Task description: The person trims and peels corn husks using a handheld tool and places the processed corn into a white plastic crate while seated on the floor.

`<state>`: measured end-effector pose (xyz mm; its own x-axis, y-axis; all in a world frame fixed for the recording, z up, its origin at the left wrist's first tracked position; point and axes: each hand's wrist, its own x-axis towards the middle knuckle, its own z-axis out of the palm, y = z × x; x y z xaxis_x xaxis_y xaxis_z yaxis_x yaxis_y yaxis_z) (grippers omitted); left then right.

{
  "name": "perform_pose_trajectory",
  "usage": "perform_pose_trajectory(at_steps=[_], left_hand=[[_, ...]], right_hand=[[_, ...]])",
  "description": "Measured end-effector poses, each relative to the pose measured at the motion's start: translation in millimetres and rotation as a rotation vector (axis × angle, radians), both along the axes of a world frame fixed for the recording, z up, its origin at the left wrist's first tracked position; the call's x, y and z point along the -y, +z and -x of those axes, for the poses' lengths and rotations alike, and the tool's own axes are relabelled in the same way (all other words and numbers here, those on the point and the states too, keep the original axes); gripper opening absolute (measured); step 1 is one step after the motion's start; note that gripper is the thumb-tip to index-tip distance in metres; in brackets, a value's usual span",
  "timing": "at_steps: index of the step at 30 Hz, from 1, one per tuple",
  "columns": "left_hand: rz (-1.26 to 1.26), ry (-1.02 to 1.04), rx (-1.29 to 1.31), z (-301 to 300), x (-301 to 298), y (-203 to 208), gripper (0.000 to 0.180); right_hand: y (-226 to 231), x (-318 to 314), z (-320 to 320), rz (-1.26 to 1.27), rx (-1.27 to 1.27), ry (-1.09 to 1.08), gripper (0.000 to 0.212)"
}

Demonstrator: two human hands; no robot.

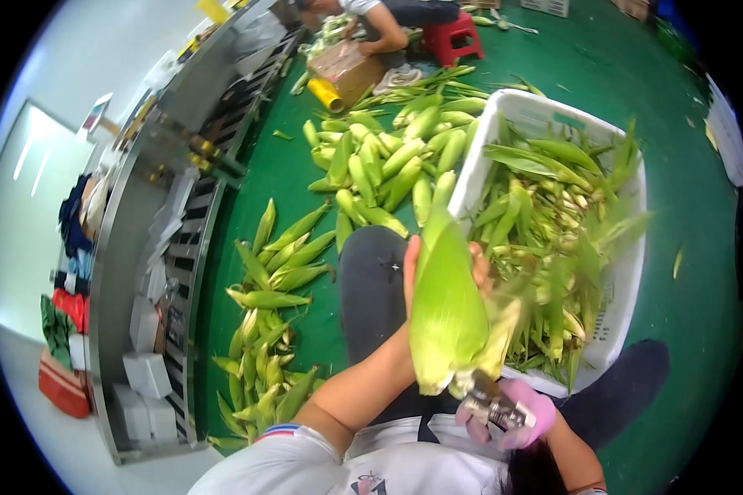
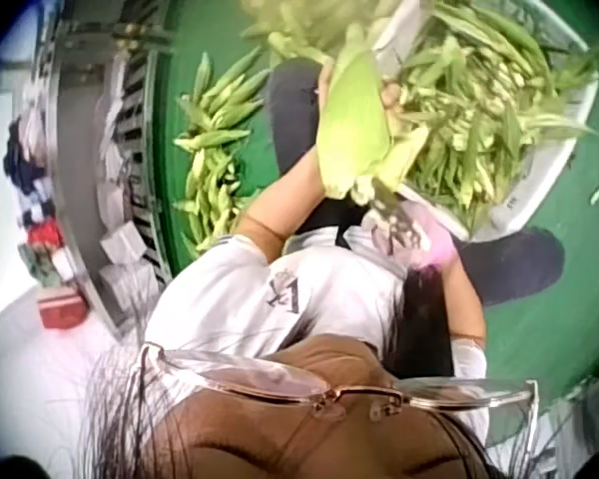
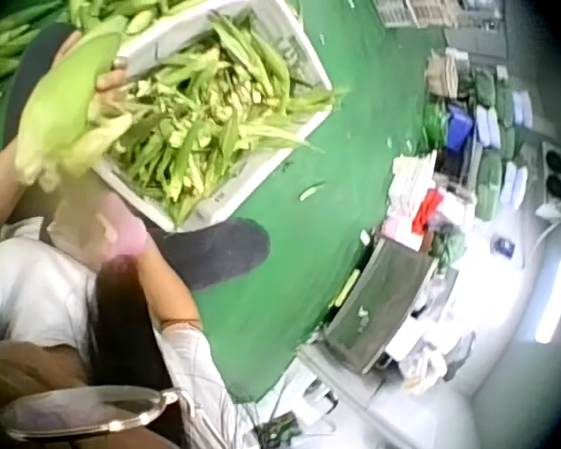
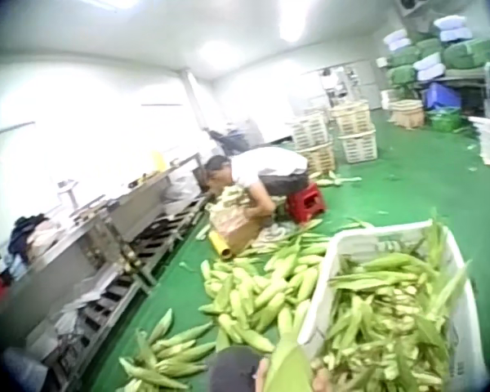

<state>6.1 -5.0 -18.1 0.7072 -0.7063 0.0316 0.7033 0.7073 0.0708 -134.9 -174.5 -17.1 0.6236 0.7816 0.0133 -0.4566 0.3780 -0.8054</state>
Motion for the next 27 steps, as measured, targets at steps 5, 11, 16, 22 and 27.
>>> perform_pose_trajectory(at_steps=[5,11,16,22,27], left_hand=[[0.055,-0.135,-0.015,9.2,-19.6,-29.9,0.068],[0.131,-0.366,-0.060,21.1,-31.0,-30.4,0.073],[-0.001,-0.276,0.146,5.0,-59.9,-11.3,0.085],[-0.186,-0.137,-0.393,52.7,-46.2,-38.2,0.067],[-0.239,-0.312,-0.216,46.3,-44.8,-30.3,0.076]], right_hand=[[-16.4,-15.2,1.7,-0.043,-0.035,0.207,0.064],[-28.9,-5.9,18.6,0.022,-0.202,0.342,0.061],[-2.2,21.7,36.8,-0.135,-0.558,-0.115,0.063],[22.7,30.8,-16.4,0.594,0.257,-0.358,0.048],[-28.1,52.3,-74.6,0.092,-0.618,-0.865,0.023]])
